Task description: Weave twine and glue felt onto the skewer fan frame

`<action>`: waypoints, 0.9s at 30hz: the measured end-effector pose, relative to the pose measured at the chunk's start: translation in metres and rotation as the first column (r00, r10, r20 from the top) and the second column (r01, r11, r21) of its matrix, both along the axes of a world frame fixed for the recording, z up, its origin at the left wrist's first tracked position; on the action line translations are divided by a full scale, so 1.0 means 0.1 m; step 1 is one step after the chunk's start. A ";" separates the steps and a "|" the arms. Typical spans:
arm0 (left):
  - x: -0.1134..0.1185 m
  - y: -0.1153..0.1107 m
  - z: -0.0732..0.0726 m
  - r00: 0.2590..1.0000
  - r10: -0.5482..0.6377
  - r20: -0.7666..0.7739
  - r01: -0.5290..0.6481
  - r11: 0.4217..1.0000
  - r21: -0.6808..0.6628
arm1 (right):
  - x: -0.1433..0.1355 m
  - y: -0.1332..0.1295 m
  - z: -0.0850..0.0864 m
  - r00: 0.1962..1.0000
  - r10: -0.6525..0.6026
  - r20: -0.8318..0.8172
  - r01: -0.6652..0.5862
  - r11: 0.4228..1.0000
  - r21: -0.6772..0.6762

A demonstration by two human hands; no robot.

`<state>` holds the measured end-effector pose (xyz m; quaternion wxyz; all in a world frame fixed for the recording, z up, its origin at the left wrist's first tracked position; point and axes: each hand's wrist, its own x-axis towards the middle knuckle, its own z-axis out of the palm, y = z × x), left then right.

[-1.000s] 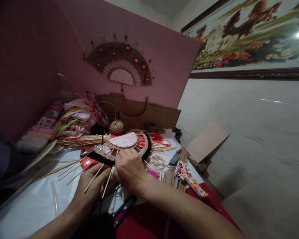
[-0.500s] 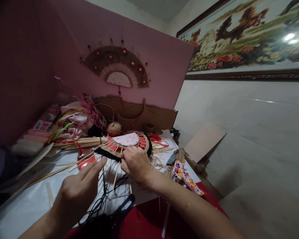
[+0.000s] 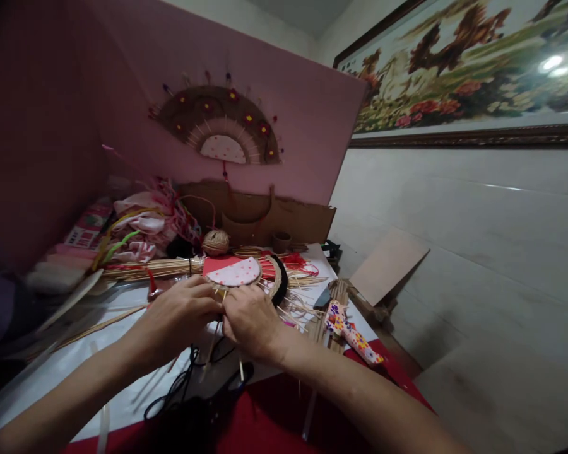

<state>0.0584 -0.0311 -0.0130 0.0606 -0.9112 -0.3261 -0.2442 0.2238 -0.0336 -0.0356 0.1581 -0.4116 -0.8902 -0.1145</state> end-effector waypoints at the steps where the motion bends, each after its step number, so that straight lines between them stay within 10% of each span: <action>1: 0.01 0.03 -0.01 0.999 -0.004 -0.034 0.002 0.999 -0.037 | 0.00 0.00 -0.01 1.000 -0.001 0.003 0.001 1.000 0.002; 18: 0.07 0.15 -0.16 0.989 0.026 -0.147 -0.014 0.997 0.078 | 0.03 -0.05 0.02 0.996 -0.052 -0.076 0.054 0.998 0.027; 23: 0.04 0.18 -0.19 0.994 0.056 -0.094 -0.053 0.998 0.029 | 0.52 -0.30 0.16 0.929 -0.054 -0.366 0.103 0.988 0.115; 27: -0.02 0.21 -0.23 0.999 0.041 -0.022 -0.041 0.999 -0.019 | 1.22 -0.54 0.14 0.796 -0.317 -0.516 0.399 0.916 0.052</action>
